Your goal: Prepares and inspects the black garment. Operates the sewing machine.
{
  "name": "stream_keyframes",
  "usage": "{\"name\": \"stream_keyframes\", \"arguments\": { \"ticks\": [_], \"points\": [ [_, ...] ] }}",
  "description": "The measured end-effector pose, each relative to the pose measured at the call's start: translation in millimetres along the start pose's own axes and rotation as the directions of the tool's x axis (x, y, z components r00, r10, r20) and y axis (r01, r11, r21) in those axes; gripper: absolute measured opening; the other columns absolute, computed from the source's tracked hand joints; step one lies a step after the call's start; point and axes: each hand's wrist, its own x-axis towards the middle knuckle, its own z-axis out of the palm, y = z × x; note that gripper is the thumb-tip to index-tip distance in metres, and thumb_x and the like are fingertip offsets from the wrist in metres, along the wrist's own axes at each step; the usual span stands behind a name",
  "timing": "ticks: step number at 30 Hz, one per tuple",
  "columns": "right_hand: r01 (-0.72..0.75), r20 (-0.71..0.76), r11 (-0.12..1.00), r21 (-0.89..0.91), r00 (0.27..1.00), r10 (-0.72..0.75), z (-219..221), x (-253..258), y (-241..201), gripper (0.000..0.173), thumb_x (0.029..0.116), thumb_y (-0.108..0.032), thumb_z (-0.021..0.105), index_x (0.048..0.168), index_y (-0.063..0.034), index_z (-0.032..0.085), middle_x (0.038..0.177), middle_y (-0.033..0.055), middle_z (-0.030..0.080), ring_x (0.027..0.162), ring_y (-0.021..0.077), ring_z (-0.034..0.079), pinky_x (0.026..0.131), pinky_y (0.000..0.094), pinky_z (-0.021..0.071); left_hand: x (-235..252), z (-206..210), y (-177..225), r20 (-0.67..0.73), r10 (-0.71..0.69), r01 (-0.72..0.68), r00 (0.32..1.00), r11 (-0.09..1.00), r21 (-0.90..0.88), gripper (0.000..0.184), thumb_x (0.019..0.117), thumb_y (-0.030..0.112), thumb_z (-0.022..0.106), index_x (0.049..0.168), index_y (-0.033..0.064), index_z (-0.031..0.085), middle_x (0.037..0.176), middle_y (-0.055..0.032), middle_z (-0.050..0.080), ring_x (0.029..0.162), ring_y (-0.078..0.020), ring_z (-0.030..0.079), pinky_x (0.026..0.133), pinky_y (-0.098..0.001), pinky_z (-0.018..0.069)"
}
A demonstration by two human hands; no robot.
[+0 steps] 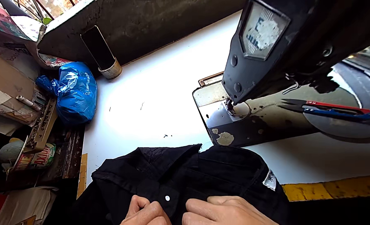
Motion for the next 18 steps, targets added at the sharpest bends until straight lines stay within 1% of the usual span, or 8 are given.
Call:
{"name": "stream_keyframes", "arguments": {
  "ticks": [3, 6, 8, 10, 13, 15, 17, 18],
  "points": [
    [0.038, -0.029, 0.99, -0.139, 0.999, -0.042, -1, 3, 1, 0.015, 0.0997, -0.016, 0.055, 0.094, -0.005, 0.064, 0.073, 0.0116, 0.055, 0.055, 0.0262, 0.052, 0.047, 0.0378, 0.0332, 3, -2, -1, -0.021, -0.031, 0.03, 0.999, 0.999, -0.009, 0.025, 0.0906, 0.016, 0.078, 0.081, -0.0037, 0.065, 0.079, -0.0126, 0.062, 0.086, -0.0142, 0.057, 0.09, -0.0278, 0.0362],
    [0.035, 0.012, 0.988, -0.149, 0.999, -0.034, -2, 3, 3, 0.015, 0.099, -0.018, 0.058, 0.093, -0.0049, 0.063, 0.074, 0.0119, 0.055, 0.054, 0.027, 0.053, 0.046, 0.0385, 0.0341, 4, -4, -4, 0.067, -0.129, 0.135, 0.989, 0.987, -0.085, 0.028, 0.0888, 0.018, 0.079, 0.083, -0.0064, 0.067, 0.08, -0.0134, 0.066, 0.085, -0.0121, 0.059, 0.088, -0.0281, 0.0388],
    [0.014, 0.016, 0.995, -0.095, 1.0, -0.012, 1, 3, 3, 0.013, 0.0973, -0.017, 0.061, 0.094, -0.0039, 0.063, 0.074, 0.0127, 0.056, 0.055, 0.028, 0.055, 0.046, 0.0393, 0.0351, 3, -2, -4, 0.096, -0.162, 0.17, 0.982, 0.982, -0.082, 0.03, 0.0873, 0.019, 0.08, 0.084, -0.0083, 0.068, 0.08, -0.0145, 0.066, 0.083, -0.0122, 0.058, 0.086, -0.0282, 0.038],
    [-0.016, -0.006, 0.999, -0.034, 1.0, 0.016, 2, 4, 3, 0.012, 0.0946, -0.014, 0.063, 0.094, -0.0026, 0.064, 0.073, 0.0133, 0.058, 0.057, 0.0284, 0.057, 0.046, 0.0401, 0.0369, 2, 0, -2, 0.071, -0.165, 0.17, 0.984, 0.983, -0.071, 0.03, 0.0869, 0.019, 0.08, 0.084, -0.0082, 0.069, 0.08, -0.0143, 0.067, 0.083, -0.012, 0.058, 0.086, -0.0279, 0.0371],
    [-0.033, -0.012, 0.999, 0.008, 0.999, 0.033, 1, 5, 3, 0.011, 0.0932, -0.014, 0.064, 0.093, -0.0026, 0.063, 0.071, 0.0124, 0.056, 0.056, 0.0267, 0.055, 0.046, 0.0393, 0.0357, 3, 7, 2, 0.029, -0.148, 0.15, 0.989, 0.986, -0.069, 0.031, 0.0862, 0.02, 0.081, 0.083, -0.0083, 0.068, 0.079, -0.0148, 0.066, 0.083, -0.0132, 0.057, 0.086, -0.0287, 0.0363],
    [-0.046, 0.04, 0.995, 0.093, 0.998, 0.043, -4, 6, 4, 0.013, 0.0928, -0.013, 0.066, 0.095, -0.0011, 0.063, 0.074, 0.0132, 0.057, 0.059, 0.027, 0.056, 0.049, 0.0397, 0.0378, 2, 8, 3, 0.012, -0.134, 0.134, 0.991, 0.988, -0.076, 0.033, 0.0864, 0.022, 0.081, 0.083, -0.0079, 0.068, 0.08, -0.0153, 0.067, 0.084, -0.0137, 0.058, 0.088, -0.0294, 0.0367],
    [-0.07, 0.13, 0.977, 0.201, 0.99, 0.044, -10, 8, 6, 0.013, 0.0935, -0.011, 0.067, 0.097, 0.0008, 0.062, 0.077, 0.0151, 0.058, 0.066, 0.0285, 0.058, 0.054, 0.0413, 0.0415, 1, 8, 4, 0.018, -0.12, 0.121, 0.993, 0.99, -0.066, 0.035, 0.0863, 0.025, 0.081, 0.082, -0.007, 0.068, 0.079, -0.0147, 0.068, 0.084, -0.014, 0.059, 0.09, -0.0315, 0.0346],
    [-0.069, 0.158, 0.972, 0.227, 0.987, 0.033, -12, 8, 7, 0.013, 0.0937, -0.01, 0.066, 0.098, 0.0014, 0.062, 0.078, 0.0158, 0.058, 0.068, 0.0291, 0.059, 0.055, 0.0417, 0.0425, 1, 8, 3, 0.022, -0.116, 0.117, 0.993, 0.991, -0.064, 0.035, 0.0855, 0.026, 0.082, 0.081, -0.0066, 0.068, 0.078, -0.014, 0.068, 0.083, -0.0136, 0.059, 0.091, -0.0326, 0.0331]
  ]
}}
